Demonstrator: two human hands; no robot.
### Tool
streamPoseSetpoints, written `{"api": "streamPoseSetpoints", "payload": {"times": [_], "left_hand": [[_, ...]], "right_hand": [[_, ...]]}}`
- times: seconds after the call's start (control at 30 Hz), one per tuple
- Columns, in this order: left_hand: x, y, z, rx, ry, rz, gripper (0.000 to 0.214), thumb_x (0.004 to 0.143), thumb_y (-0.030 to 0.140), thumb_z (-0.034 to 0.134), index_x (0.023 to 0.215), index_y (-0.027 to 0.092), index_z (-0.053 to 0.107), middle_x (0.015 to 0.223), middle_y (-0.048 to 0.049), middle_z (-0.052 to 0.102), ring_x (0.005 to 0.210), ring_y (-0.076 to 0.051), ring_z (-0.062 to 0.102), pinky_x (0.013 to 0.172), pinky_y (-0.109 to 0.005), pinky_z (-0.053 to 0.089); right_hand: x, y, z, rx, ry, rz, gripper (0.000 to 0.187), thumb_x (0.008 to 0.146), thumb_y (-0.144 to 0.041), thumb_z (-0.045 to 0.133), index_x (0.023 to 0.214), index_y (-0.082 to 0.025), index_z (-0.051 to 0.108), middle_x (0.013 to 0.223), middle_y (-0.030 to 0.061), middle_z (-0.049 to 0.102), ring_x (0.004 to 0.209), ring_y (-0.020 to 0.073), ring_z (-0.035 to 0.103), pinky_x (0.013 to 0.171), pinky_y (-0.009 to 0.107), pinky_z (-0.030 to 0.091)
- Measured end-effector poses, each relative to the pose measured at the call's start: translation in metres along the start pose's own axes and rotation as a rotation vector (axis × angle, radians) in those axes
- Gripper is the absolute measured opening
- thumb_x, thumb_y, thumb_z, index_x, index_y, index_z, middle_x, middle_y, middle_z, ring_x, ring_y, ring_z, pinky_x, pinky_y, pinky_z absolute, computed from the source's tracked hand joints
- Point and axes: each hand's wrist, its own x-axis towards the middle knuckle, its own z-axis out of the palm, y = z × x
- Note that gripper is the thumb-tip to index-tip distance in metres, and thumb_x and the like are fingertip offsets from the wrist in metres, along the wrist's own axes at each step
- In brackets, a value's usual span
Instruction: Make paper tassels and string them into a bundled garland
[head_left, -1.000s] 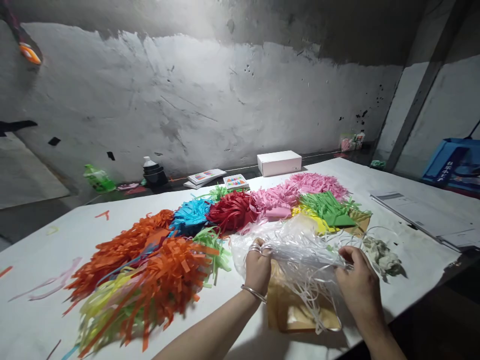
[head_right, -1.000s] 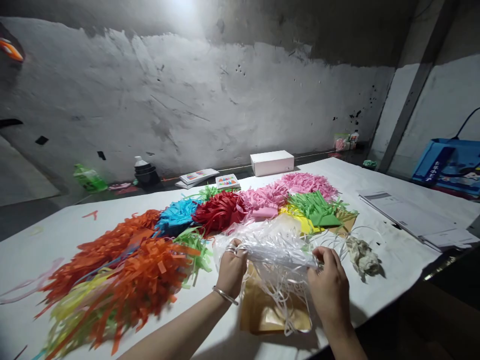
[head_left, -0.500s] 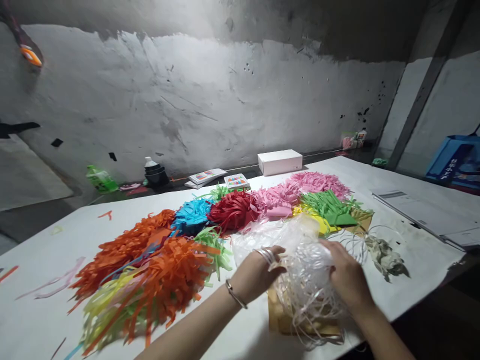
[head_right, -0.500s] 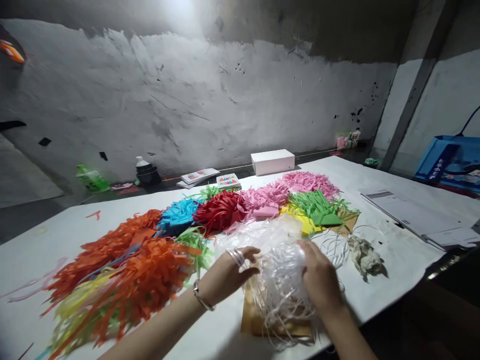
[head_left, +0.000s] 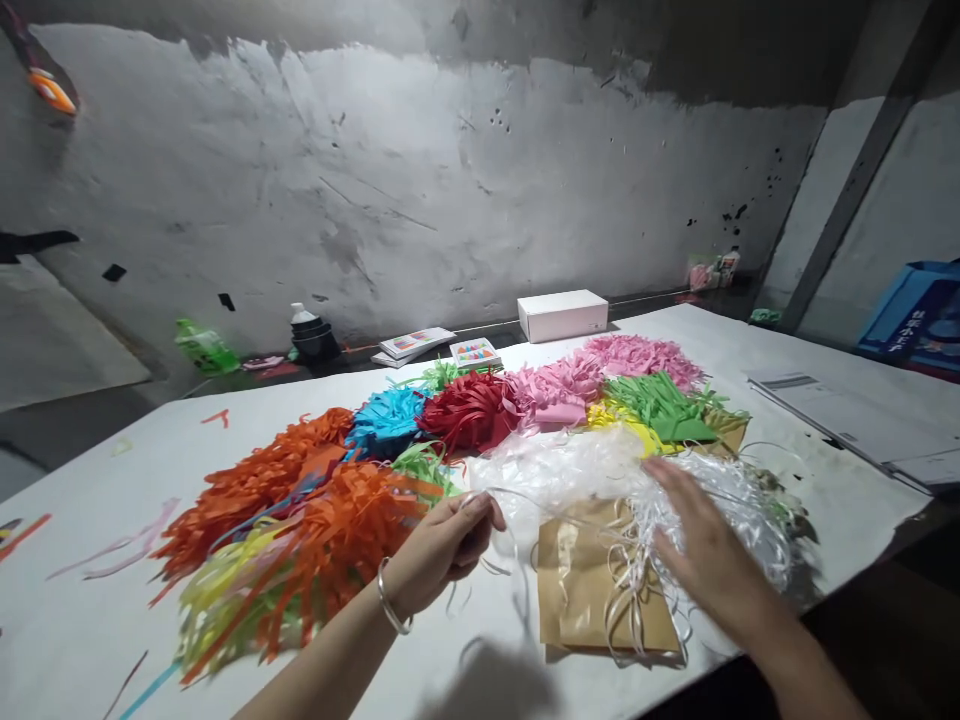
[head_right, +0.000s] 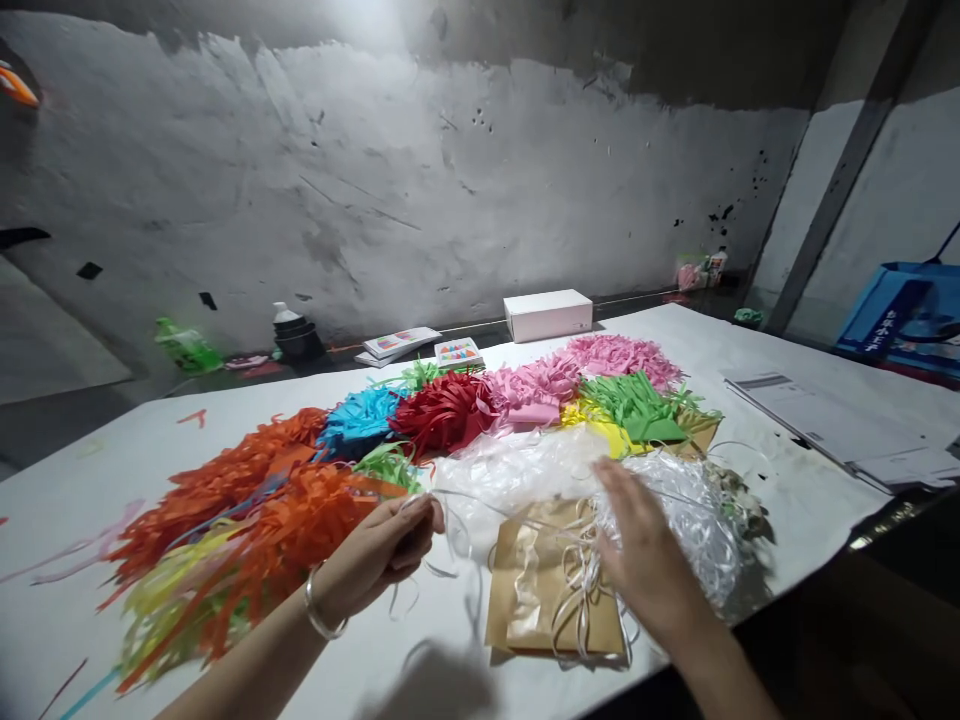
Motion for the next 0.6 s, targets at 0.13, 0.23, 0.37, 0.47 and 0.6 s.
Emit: {"api": "streamPoseSetpoints", "payload": {"times": [0.13,0.23,0.37,0.47,0.6], "left_hand": [[-0.014,0.010,0.011,-0.065,-0.247,0.101,0.054,0.087,0.062,0.060,0.071,0.011,0.068,0.042,0.0067,0.037,0.035,-0.004,0.023,0.034,-0.016,0.014],[-0.023,0.033,-0.007,-0.290,-0.010,0.321,0.038,0.089,0.052,0.065,0.078,0.016,0.068,0.043,0.0088,0.035,0.035,-0.003,0.022,0.033,-0.013,0.017],[-0.021,0.046,-0.020,-0.374,0.420,0.484,0.024,0.087,0.041,0.071,0.098,0.020,0.070,0.065,0.0052,0.056,0.039,-0.003,0.027,0.032,-0.011,0.023],[-0.009,0.018,0.013,-0.012,0.306,0.339,0.032,0.086,0.035,0.071,0.116,0.025,0.067,0.101,-0.0031,0.067,0.045,-0.003,0.036,0.040,-0.014,0.035],[0.012,-0.030,0.071,0.673,-0.047,0.265,0.032,0.076,0.027,0.074,0.106,0.019,0.067,0.102,-0.0103,0.067,0.085,-0.023,0.060,0.082,-0.035,0.047]], "right_hand": [[0.000,-0.058,0.031,0.147,-0.197,-0.208,0.042,0.093,-0.021,0.052,0.135,-0.023,0.052,0.132,0.0098,0.063,0.122,0.0275,0.056,0.102,0.046,0.040],[-0.003,-0.047,0.044,0.158,-0.215,-0.201,0.025,0.095,-0.011,0.045,0.093,-0.023,0.067,0.089,0.0016,0.073,0.084,0.0196,0.066,0.084,0.035,0.045],[-0.009,-0.018,0.041,0.129,-0.141,-0.161,0.030,0.099,-0.010,0.038,0.089,-0.019,0.064,0.085,0.0058,0.071,0.080,0.0222,0.062,0.079,0.037,0.039],[-0.008,-0.026,0.035,0.129,-0.117,-0.235,0.028,0.098,-0.010,0.039,0.085,-0.020,0.062,0.079,0.0043,0.067,0.074,0.0212,0.057,0.077,0.036,0.035],[-0.005,-0.049,0.034,0.129,-0.085,-0.335,0.026,0.096,-0.011,0.044,0.076,-0.020,0.058,0.072,0.0024,0.061,0.069,0.0200,0.052,0.078,0.036,0.033]]}}
